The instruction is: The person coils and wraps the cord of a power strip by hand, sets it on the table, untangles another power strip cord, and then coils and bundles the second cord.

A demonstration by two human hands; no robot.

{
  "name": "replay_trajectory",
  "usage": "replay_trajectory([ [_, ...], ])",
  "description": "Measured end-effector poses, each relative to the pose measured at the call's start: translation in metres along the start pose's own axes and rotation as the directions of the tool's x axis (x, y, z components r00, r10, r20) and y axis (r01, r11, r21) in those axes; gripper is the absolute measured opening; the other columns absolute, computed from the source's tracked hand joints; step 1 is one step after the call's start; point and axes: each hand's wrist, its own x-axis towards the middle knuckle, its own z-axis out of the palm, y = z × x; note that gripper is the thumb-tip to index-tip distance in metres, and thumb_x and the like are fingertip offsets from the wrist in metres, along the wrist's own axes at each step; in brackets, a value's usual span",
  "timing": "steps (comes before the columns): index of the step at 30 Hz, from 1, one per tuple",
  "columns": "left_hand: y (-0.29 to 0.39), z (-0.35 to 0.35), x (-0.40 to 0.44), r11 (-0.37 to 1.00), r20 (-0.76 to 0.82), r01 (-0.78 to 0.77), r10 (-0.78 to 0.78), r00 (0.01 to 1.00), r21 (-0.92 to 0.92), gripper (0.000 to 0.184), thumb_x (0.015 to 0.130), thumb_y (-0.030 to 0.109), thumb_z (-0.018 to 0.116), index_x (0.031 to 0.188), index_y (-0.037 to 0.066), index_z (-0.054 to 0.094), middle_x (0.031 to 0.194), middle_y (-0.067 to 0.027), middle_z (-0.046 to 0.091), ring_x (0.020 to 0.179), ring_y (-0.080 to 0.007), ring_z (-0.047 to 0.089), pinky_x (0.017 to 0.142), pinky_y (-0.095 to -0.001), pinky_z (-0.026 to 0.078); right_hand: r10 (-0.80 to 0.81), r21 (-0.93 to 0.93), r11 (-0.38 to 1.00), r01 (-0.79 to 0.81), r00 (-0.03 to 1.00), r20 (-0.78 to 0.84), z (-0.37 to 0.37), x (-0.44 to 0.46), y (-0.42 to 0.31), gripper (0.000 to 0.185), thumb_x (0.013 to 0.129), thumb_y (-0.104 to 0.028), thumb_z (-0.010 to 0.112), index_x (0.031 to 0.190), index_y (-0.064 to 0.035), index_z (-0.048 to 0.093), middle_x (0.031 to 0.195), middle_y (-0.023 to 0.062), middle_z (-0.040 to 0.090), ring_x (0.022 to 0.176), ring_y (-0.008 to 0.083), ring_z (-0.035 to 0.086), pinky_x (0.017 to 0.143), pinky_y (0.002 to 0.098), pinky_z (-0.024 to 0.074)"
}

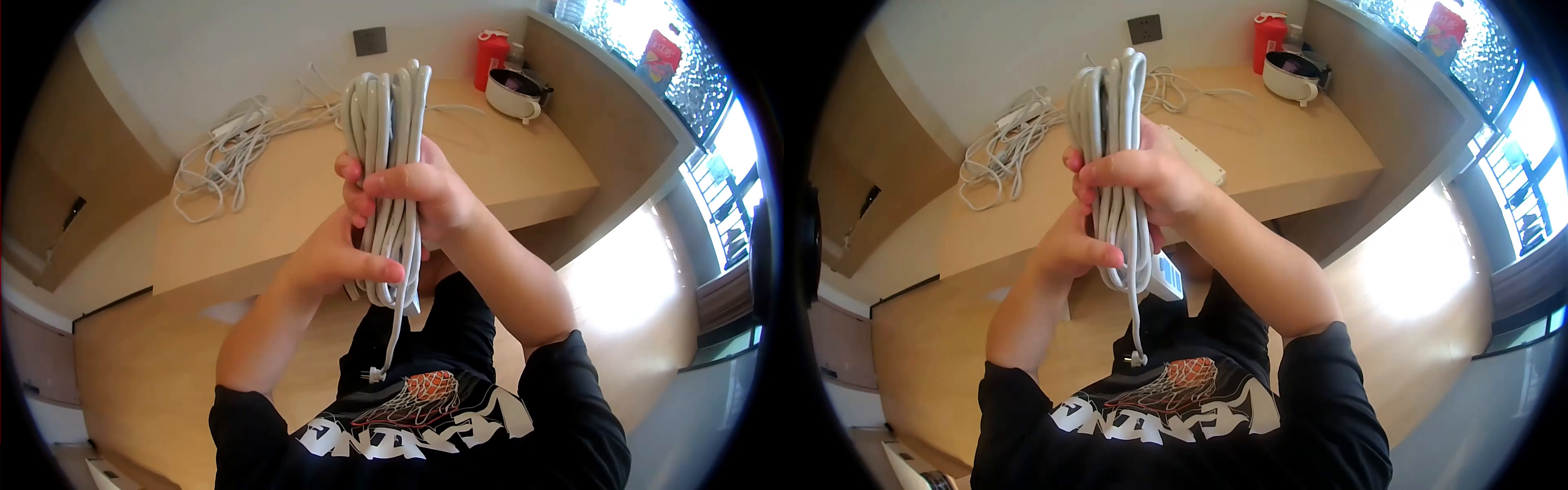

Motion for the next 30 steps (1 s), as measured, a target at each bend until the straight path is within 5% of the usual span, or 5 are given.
replay_trajectory([
  [4, -0.008, 0.014, 0.01, 0.99, -0.039, -0.069, 0.074, 0.996, 0.12, 0.06, 0.057, 0.014, 0.083, 0.11, 0.002, 0.058, 0.09, -0.013, 0.066, 0.082, -0.0243, 0.066, 0.071, -0.0343, 0.054, -0.17, -0.42, 0.884, 0.205, 0.978, 0.12, -0.012, -0.001, -0.01, 0.055, 0.071, -0.006, 0.071, 0.12, 0.0031, 0.047, 0.099, 0.0143, 0.064, 0.089, 0.0234, 0.064, 0.08, 0.0382, 0.0528],
  [11, -0.011, 0.03, 0.02, 0.991, 0.006, -0.091, 0.091, 0.996, 0.095, 0.03, 0.07, 0.007, 0.075, 0.097, 0.002, 0.064, 0.085, -0.0064, 0.068, 0.083, -0.0167, 0.065, 0.074, -0.0309, 0.053, -0.167, -0.432, 0.871, 0.234, 0.968, 0.187, -0.024, -0.015, -0.016, 0.068, 0.069, -0.005, 0.077, 0.129, 0.0011, 0.044, 0.111, 0.0141, 0.061, 0.107, 0.0244, 0.061, 0.091, 0.0398, 0.0501],
  [16, -0.028, 0.012, 0.031, 0.986, 0.088, -0.15, 0.155, 0.984, -0.068, 0.035, 0.067, -0.001, 0.073, 0.1, 0.003, 0.062, 0.086, -0.007, 0.066, 0.086, -0.018, 0.064, 0.074, -0.0314, 0.052, -0.669, -0.865, 0.414, 0.283, 0.739, -0.078, -0.02, -0.031, -0.006, 0.08, 0.061, -0.032, 0.093, 0.118, -0.002, 0.047, 0.097, 0.0078, 0.058, 0.087, 0.0156, 0.057, 0.078, 0.0307, 0.0491],
  [27, -0.02, 0.02, 0.018, 0.968, -0.024, -0.161, 0.16, 0.987, -0.191, 0.033, 0.07, -0.001, 0.076, 0.099, 0.002, 0.06, 0.081, -0.0107, 0.065, 0.077, -0.022, 0.065, 0.07, -0.035, 0.051, -0.38, -0.463, 0.841, 0.281, 0.915, -0.133, -0.018, -0.059, -0.018, 0.014, 0.096, -0.003, 0.056, 0.11, 0.0011, 0.058, 0.084, 0.0036, 0.06, 0.08, 0.0128, 0.061, 0.081, 0.0317, 0.0537],
  [30, -0.01, 0.009, 0.004, 0.981, -0.043, -0.13, 0.125, 0.991, -0.147, 0.025, 0.073, 0.0, 0.073, 0.091, 0.005, 0.057, 0.078, -0.0108, 0.062, 0.077, -0.0255, 0.062, 0.073, -0.041, 0.048, -0.394, -0.232, 0.909, 0.346, 0.895, -0.209, -0.029, -0.078, -0.04, 0.021, 0.099, -0.008, 0.05, 0.115, 0.0049, 0.058, 0.075, 0.0023, 0.057, 0.06, 0.0094, 0.054, 0.054, 0.025, 0.0459],
])
